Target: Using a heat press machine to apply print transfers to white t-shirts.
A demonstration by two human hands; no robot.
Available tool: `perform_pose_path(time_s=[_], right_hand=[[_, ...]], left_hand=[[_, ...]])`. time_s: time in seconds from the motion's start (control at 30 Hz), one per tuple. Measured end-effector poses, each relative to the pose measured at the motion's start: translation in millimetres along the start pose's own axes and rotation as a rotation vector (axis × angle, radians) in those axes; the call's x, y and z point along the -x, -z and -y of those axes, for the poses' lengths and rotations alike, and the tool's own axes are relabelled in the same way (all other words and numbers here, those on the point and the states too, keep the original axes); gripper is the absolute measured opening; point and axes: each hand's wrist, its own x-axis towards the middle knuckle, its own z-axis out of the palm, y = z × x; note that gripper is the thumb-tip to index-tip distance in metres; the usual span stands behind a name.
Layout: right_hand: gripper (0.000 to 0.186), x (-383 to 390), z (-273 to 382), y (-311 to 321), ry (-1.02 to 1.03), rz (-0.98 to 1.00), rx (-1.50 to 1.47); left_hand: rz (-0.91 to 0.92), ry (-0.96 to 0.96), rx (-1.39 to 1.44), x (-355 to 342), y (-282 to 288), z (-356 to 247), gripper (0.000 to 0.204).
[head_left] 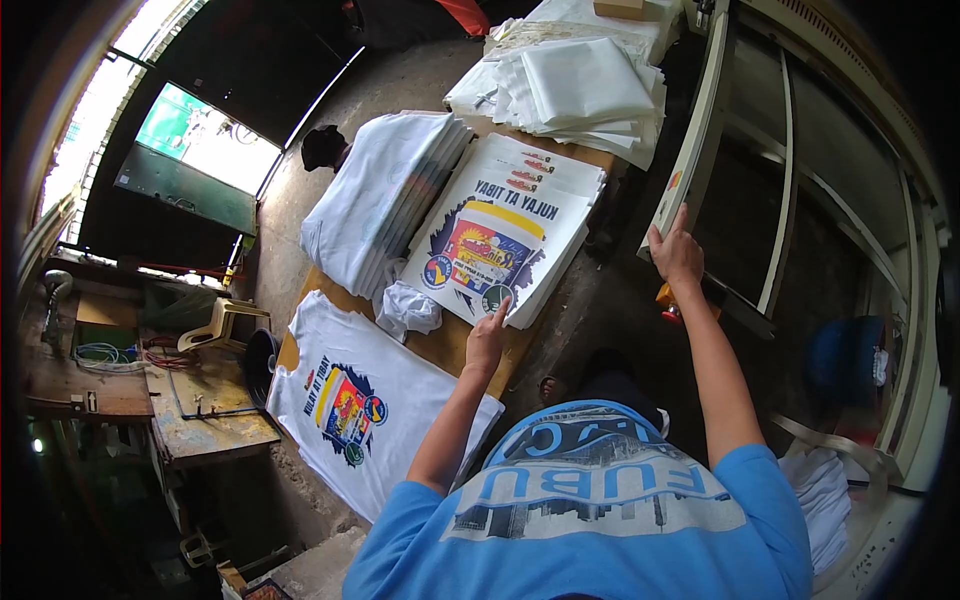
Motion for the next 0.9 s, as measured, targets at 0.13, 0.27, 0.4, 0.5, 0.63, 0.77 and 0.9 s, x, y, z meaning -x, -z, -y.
perform_pose_path(time_s=[0.13, 0.27, 0.4, 0.5, 0.63, 0.77, 0.9], right_hand=[[0.071, 1, -1, 1, -0.001, -0.006, -0.014], [0.071, 0, 0, 0, 0.003, -0.014, -0.015], [0.07, 0, 2, 2, 0.008, -0.019, -0.036], [0.07, 0, 0, 1, -0.001, -0.022, -0.023], [0.071, 1, -1, 1, 0.0, -0.016, -0.019], [0.071, 0, -2, -1, -0.002, -0.013, -0.002], [0.071, 0, 1, -1, 0.013, -0.01, -0.01]], left_hand=[[-0.095, -0.017, -0.001, -1, 0, -2, 0.035], [0.001, -0.053, 0.005, 0, 1, 2, 0.012], [0.006, -0.028, -0.009, 6, -3, 4, 0.007], [0.058, 0.01, -0.061, 10, -1, 0, 0.008], [0.091, 0.025, -0.067, 10, 6, -5, 0.008], [0.087, -0.036, -0.117, -1, 14, -6, 0.008], [0.182, -0.008, -0.25, -22, 21, 4, 0.01]])
